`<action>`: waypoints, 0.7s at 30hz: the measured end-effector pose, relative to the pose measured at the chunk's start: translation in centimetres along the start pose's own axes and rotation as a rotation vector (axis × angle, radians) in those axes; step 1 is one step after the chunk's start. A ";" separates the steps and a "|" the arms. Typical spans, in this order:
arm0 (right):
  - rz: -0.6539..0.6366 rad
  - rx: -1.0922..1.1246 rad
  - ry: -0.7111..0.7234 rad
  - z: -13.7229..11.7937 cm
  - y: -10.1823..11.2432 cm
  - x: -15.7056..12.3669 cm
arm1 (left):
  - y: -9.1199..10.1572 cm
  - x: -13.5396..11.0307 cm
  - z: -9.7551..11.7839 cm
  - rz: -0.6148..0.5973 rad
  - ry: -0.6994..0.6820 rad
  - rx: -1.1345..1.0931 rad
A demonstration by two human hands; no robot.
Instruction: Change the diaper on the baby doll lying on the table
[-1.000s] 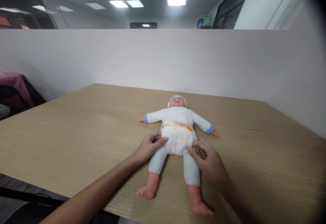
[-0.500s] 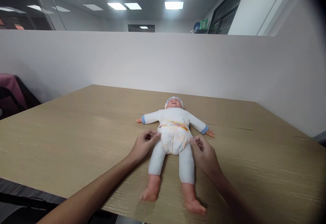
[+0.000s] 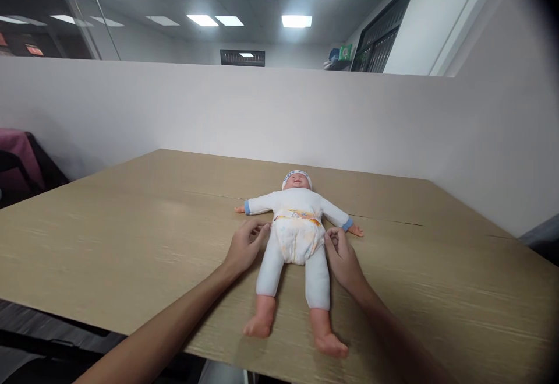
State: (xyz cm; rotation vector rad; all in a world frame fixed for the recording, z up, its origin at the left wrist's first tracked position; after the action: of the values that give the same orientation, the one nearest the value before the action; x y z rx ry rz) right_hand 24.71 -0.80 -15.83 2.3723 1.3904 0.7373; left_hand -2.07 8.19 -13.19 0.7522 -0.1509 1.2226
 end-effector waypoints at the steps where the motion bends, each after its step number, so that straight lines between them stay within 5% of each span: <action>1: 0.005 -0.018 0.009 0.2 0.0 0.2 | 0.2 0.0 -0.2 0.009 0.015 0.017; 8: -0.011 -0.146 0.089 1.4 0.2 1.1 | 0.8 0.5 -1.2 -0.030 0.030 0.177; 15: 0.128 -0.306 0.133 1.3 1.2 0.7 | 2.1 0.9 -2.3 0.090 -0.024 0.401; 21: 0.255 -0.499 0.192 -0.1 2.4 1.8 | -0.2 2.3 -2.9 -0.010 -0.120 0.588</action>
State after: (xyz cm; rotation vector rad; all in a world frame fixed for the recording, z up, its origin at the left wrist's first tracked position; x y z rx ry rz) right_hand 27.12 -0.41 -14.06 2.1313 0.8360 1.2435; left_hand -1.93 11.68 -14.35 1.3349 0.1229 1.2216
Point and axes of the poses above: each hand's wrist, its own x-axis towards the middle knuckle, its own y-axis out of the back of the hand, z = x × y, the point moved 10 cm from there along x, towards the middle knuckle, and after that the axes turned 7 degrees about -y, right-handed, at the moved point
